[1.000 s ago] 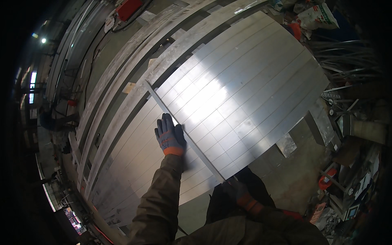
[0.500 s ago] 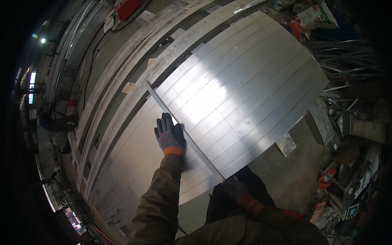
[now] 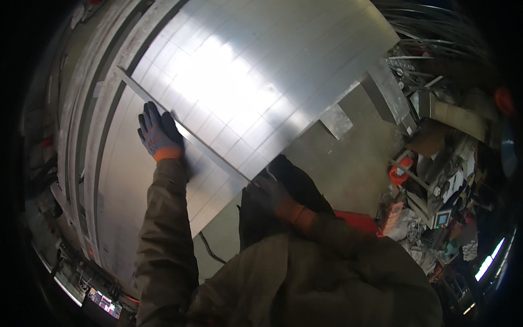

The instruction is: The person uses a metal ruler and a red marker to draw straight lines on a large metal sheet. They repeatedly reposition the ruler and mark parallel lines across the sheet surface.

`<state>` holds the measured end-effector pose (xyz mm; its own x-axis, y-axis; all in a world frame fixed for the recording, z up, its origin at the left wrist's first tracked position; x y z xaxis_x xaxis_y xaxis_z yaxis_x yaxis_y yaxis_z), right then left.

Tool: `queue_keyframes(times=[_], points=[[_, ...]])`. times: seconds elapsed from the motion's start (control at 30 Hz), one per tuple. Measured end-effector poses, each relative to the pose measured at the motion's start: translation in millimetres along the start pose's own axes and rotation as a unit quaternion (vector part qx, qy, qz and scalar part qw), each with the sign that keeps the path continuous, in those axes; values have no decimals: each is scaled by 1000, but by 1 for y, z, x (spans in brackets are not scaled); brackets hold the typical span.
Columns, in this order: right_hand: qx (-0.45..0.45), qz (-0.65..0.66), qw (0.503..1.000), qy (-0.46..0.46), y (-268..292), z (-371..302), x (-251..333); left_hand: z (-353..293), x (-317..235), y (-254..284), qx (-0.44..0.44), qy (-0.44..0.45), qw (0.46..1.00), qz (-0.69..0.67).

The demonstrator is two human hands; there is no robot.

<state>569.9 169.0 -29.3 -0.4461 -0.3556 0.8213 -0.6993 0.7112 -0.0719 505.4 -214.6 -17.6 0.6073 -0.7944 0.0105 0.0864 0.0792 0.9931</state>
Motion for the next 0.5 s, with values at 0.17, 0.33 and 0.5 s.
queue_keyframes(times=[0.17, 0.33, 0.5], points=[[6, 15, 1000, -5, 0, 3, 6, 1, 3, -6, -1, 9, 1000, 17], [-1, 9, 1000, -9, -1, 4, 5, -1, 5, -8, 4, 9, 1000, 21], [3, 3, 1000, -23, 0, 3, 7, 1, 5, -10, -4, 7, 999, 35]])
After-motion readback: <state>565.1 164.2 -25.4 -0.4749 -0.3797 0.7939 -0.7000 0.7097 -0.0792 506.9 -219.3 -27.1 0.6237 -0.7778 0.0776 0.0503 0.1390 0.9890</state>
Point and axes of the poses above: each hand's wrist, its own z-axis towards the middle knuckle, its own y-axis out of the back of the hand, x = y × z, the point moved 4 cm from there along z, towards the middle knuckle, and after that the axes turned 6 degrees about z, right-handed, at the moved point
